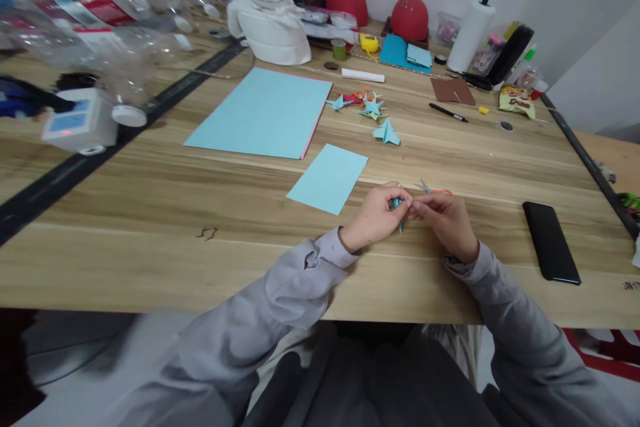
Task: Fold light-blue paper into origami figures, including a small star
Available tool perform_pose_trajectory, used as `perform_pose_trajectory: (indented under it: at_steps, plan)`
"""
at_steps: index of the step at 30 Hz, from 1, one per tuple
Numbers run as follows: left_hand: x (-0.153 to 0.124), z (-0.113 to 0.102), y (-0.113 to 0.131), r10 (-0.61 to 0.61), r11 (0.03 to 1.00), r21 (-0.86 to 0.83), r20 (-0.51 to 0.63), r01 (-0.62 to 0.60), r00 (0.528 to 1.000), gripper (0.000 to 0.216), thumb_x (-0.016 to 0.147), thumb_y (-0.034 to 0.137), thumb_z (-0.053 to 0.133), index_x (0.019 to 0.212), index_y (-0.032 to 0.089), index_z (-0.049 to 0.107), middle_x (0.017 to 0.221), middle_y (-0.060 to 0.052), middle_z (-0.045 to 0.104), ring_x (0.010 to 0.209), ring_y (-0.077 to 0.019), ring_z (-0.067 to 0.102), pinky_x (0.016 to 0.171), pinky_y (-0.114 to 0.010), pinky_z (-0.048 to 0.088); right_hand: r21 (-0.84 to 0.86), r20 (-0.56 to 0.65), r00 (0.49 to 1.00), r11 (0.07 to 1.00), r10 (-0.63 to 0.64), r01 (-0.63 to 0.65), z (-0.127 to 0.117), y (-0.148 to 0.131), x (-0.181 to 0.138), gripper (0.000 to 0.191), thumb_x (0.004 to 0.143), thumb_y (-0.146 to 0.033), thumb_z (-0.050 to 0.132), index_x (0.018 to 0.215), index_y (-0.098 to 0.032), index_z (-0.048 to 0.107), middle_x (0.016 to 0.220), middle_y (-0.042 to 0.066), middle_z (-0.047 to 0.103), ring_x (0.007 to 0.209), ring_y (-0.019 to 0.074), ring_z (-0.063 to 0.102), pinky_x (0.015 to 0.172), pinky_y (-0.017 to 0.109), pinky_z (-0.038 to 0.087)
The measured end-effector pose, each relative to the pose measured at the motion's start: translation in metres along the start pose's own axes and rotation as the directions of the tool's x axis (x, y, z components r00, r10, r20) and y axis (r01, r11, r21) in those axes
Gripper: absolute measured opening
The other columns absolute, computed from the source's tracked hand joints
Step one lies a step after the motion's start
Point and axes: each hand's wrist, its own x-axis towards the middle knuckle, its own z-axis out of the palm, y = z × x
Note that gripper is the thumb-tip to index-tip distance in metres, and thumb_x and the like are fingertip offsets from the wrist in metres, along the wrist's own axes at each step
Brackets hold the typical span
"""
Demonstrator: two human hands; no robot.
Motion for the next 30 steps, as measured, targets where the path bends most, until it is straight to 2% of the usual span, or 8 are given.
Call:
perform_pose_trajectory:
  at_steps: [9, 13, 18, 24, 30]
  plan:
    - [0.0003, -0.0006, 0.0009, -0.011, 0.998, -0.057, -0.018, 0.01, 1.0, 0.017, 0.084, 0.017, 0.057, 0.071, 0.017, 0.068, 0.075, -0.003, 0.068, 0.079, -0.0179, 0.061, 0.079, -0.033, 0.049, 0.072, -0.01, 1.0, 0.997, 0.001, -0.001, 0.0009, 0.0026, -0.0003, 0.035, 0.073, -0.054, 0.077, 0.084, -0.021, 0.077, 0.074, 0.004, 0.076, 0.067, 0.0178, 0.072, 0.069, 0.037, 0.062]
    - [0.0004, -0.0002, 0.0004, -0.015, 0.999, -0.04, -0.005, 0.015, 1.0, 0.018, 0.084, 0.017, 0.057, 0.07, 0.017, 0.069, 0.073, -0.003, 0.068, 0.075, -0.0169, 0.059, 0.078, -0.033, 0.049, 0.044, -0.015, 1.0, 0.999, 0.005, -0.004, 0.0014, 0.0005, -0.0003, 0.032, 0.073, -0.051, 0.077, 0.081, -0.02, 0.077, 0.07, 0.003, 0.075, 0.065, 0.0173, 0.071, 0.067, 0.037, 0.062]
    - [0.001, 0.0005, -0.0006, -0.033, 0.997, -0.066, 0.0, 0.033, 0.999, 0.017, 0.083, 0.017, 0.059, 0.07, 0.018, 0.069, 0.074, -0.002, 0.068, 0.074, -0.0159, 0.061, 0.085, -0.035, 0.05, 0.075, -0.041, 0.999, 0.997, 0.023, -0.02, 0.0014, 0.0, -0.0004, 0.033, 0.07, -0.052, 0.079, 0.08, -0.021, 0.077, 0.072, 0.003, 0.076, 0.064, 0.0169, 0.071, 0.067, 0.035, 0.062]
    - [0.0005, 0.0004, -0.0018, -0.037, 0.986, -0.165, 0.012, 0.038, 0.999, 0.018, 0.086, 0.022, 0.058, 0.072, 0.017, 0.069, 0.076, -0.004, 0.069, 0.077, -0.0169, 0.062, 0.076, -0.031, 0.049, 0.055, -0.034, 0.999, 0.998, 0.011, -0.009, -0.0005, -0.0006, -0.001, 0.03, 0.075, -0.049, 0.076, 0.083, -0.02, 0.077, 0.074, 0.004, 0.077, 0.066, 0.0171, 0.072, 0.069, 0.034, 0.062]
    - [-0.0003, -0.0008, 0.0002, -0.036, 0.998, -0.042, -0.008, 0.036, 0.999, 0.02, 0.087, 0.026, 0.058, 0.073, 0.018, 0.071, 0.071, -0.002, 0.065, 0.073, -0.0162, 0.058, 0.071, -0.029, 0.045, 0.085, -0.071, 0.997, 0.996, 0.032, -0.026, -0.0002, -0.0012, -0.0018, 0.032, 0.073, -0.05, 0.076, 0.084, -0.019, 0.075, 0.073, 0.004, 0.076, 0.066, 0.0168, 0.072, 0.069, 0.033, 0.06]
